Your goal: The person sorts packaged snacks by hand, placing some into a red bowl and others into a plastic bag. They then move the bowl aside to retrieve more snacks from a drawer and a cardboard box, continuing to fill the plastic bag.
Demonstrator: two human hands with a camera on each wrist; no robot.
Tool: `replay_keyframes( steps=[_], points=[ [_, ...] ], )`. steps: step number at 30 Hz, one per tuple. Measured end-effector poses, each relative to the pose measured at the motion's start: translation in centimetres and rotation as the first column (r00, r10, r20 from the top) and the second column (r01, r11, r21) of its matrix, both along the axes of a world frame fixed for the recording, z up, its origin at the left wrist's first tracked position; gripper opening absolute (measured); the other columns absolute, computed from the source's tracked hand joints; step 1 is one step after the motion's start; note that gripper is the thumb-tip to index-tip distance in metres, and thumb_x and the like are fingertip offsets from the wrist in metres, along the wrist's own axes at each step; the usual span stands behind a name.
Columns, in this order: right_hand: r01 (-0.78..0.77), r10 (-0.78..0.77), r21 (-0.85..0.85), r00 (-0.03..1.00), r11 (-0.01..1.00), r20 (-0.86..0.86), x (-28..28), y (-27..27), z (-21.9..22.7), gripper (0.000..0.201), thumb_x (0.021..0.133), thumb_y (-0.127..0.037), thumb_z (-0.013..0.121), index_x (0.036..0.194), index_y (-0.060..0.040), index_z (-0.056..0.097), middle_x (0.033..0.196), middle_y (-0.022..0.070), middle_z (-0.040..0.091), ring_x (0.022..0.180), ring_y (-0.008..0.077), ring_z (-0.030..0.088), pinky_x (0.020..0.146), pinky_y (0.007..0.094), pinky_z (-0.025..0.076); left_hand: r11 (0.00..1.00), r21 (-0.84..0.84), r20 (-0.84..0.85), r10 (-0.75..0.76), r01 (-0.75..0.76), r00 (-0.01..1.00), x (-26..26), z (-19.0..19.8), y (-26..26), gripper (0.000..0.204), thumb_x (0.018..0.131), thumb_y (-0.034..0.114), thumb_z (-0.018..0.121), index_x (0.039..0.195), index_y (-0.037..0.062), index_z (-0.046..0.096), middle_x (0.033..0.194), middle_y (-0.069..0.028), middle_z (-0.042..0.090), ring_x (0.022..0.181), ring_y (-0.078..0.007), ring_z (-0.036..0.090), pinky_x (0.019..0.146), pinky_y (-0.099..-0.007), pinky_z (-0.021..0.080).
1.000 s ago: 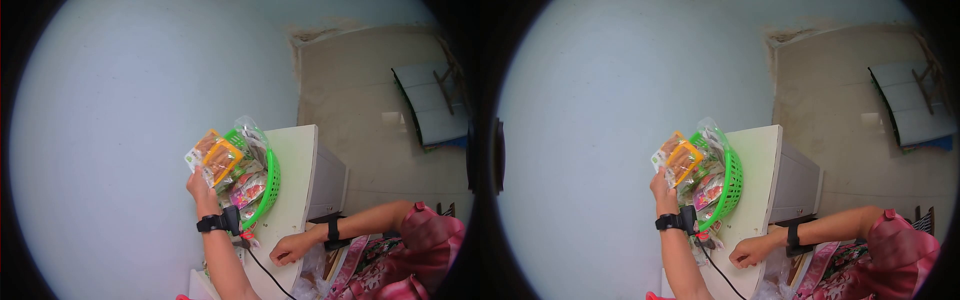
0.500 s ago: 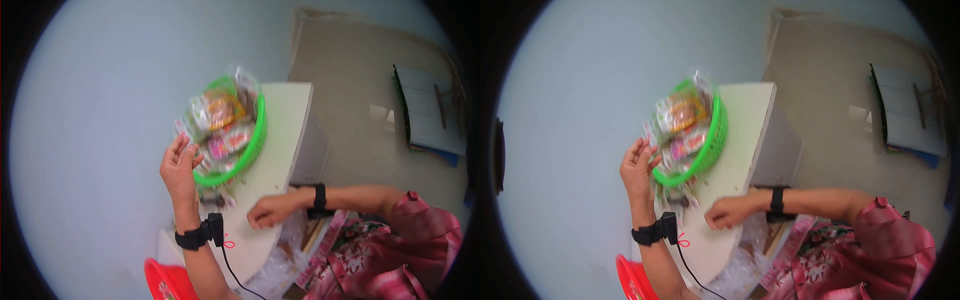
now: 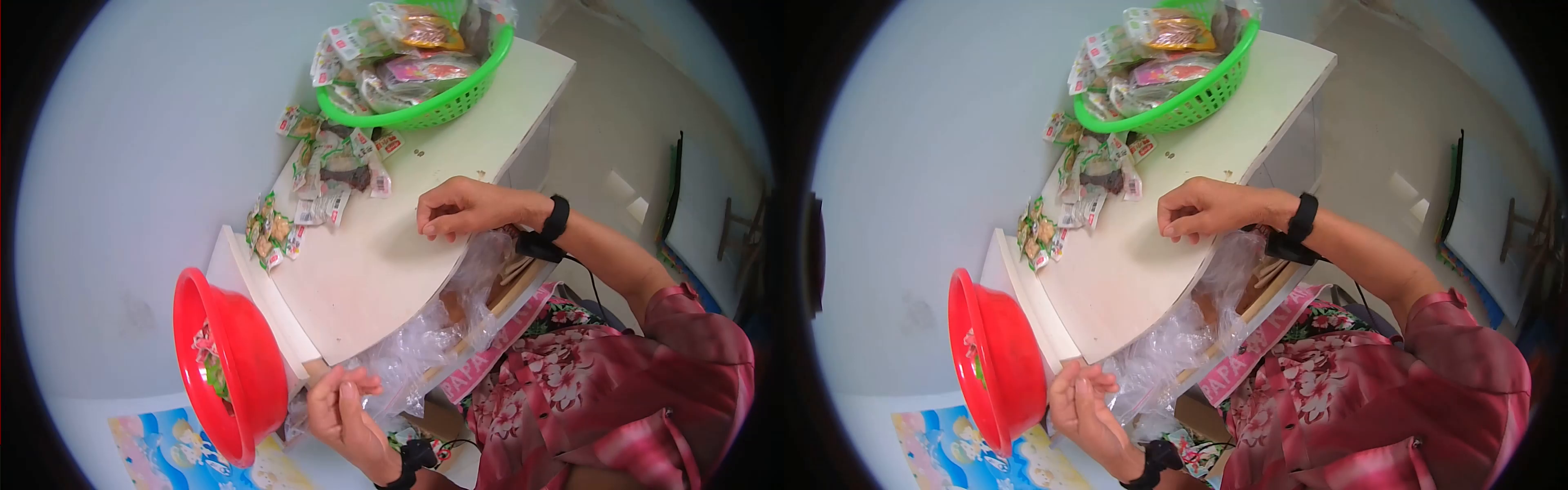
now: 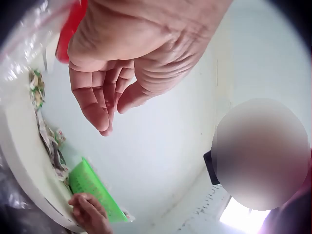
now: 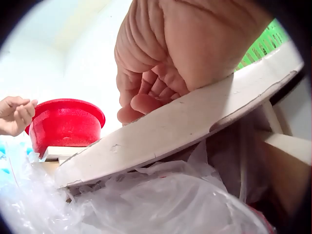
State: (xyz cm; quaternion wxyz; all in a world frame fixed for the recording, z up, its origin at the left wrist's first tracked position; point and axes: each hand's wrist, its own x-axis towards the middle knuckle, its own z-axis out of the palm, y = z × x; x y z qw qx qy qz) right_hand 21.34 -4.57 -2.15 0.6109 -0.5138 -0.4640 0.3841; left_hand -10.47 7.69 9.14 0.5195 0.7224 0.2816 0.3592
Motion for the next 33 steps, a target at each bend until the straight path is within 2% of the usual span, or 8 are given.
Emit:
replay_keyframes(
  steps=[8,11,14,17,18,23,26,33],
  points=[
    [0.061,-0.064,-0.084,0.998,0.995,-0.03,-5.1,-3.4,2.6,0.015,0.102,-0.015,0.063,0.102,-0.0005,0.066,0.093,0.0018,0.067,0.08,0.0089,0.062,0.071,0.0263,0.053,0.791,0.269,0.005,0.569,-0.549,0.822,-6.0,-6.6,-1.9,0.028,0.099,0.008,0.061,0.122,-0.0085,0.062,0.107,-0.0202,0.07,0.09,-0.0258,0.069,0.073,-0.0334,0.055],
    [0.016,-0.01,-0.109,0.999,0.994,0.048,-8.7,-4.5,2.4,0.013,0.102,-0.015,0.064,0.104,-0.002,0.067,0.094,0.002,0.068,0.082,0.0098,0.063,0.071,0.0277,0.053,0.558,0.681,0.006,0.643,-0.474,0.765,-8.3,-7.6,-1.5,0.034,0.099,0.01,0.065,0.128,-0.008,0.061,0.122,-0.0208,0.065,0.103,-0.0248,0.063,0.087,-0.0384,0.05],
    [-0.021,0.034,-0.077,0.985,0.997,0.169,-12.2,-4.2,2.1,0.012,0.099,-0.013,0.068,0.106,-0.0041,0.068,0.093,0.0045,0.068,0.082,0.0124,0.066,0.07,0.0295,0.054,0.461,0.824,-0.051,0.639,-0.329,0.768,-7.0,-5.5,-1.4,0.036,0.096,0.009,0.069,0.127,-0.0068,0.062,0.125,-0.0195,0.061,0.109,-0.0253,0.058,0.093,-0.0396,0.046],
    [-0.098,0.126,-0.11,0.952,0.989,0.28,-14.6,-2.7,2.3,0.017,0.094,-0.012,0.071,0.109,-0.0059,0.067,0.094,0.008,0.068,0.085,0.0176,0.069,0.07,0.0317,0.054,0.648,0.748,-0.31,0.531,-0.142,0.789,-8.6,-6.8,-0.6,0.033,0.092,0.006,0.073,0.123,-0.0049,0.064,0.115,-0.0174,0.064,0.102,-0.0246,0.06,0.09,-0.0378,0.047],
    [-0.117,0.148,-0.119,0.944,0.986,0.296,-15.2,-2.0,2.4,0.02,0.092,-0.011,0.073,0.111,-0.0062,0.067,0.096,0.009,0.068,0.086,0.0197,0.069,0.071,0.0326,0.054,0.799,0.536,-0.298,0.482,-0.274,0.824,-8.8,-7.7,-0.8,0.024,0.091,0.003,0.074,0.113,-0.0041,0.067,0.103,-0.013,0.066,0.091,-0.0201,0.062,0.081,-0.0341,0.05],
    [-0.033,-0.159,0.298,0.787,0.954,0.596,-18.7,2.5,3.3,0.048,0.079,-0.014,0.079,0.123,-0.0064,0.063,0.108,0.0115,0.069,0.096,0.0327,0.069,0.079,0.0442,0.055,0.848,0.306,-0.151,0.492,-0.433,0.857,-7.8,-8.0,-3.0,0.014,0.092,0.003,0.073,0.102,-0.0043,0.067,0.09,-0.0071,0.067,0.076,-0.0131,0.061,0.067,-0.0287,0.05],
    [-0.021,-0.213,0.326,0.716,0.945,0.665,-20.7,4.1,3.8,0.053,0.076,-0.016,0.08,0.124,-0.0062,0.063,0.11,0.0122,0.07,0.1,0.0356,0.068,0.082,0.048,0.054,0.872,0.3,-0.071,0.426,-0.387,0.902,-6.8,-6.9,-3.3,0.017,0.094,0.004,0.071,0.108,-0.0053,0.066,0.095,-0.0093,0.068,0.078,-0.013,0.062,0.067,-0.0268,0.05],
    [0.327,-0.373,0.208,0.896,0.922,0.243,-19.6,3.8,2.3,0.019,0.09,-0.01,0.075,0.106,-0.0015,0.067,0.086,0.0111,0.066,0.071,0.0249,0.064,0.061,0.0353,0.049,0.87,0.3,0.252,0.323,-0.391,0.912,-5.1,-5.9,-1.3,0.087,0.086,0.038,0.083,0.148,-0.0087,0.044,0.126,-0.0196,0.06,0.108,-0.0276,0.06,0.089,-0.0418,0.051]
  ],
)
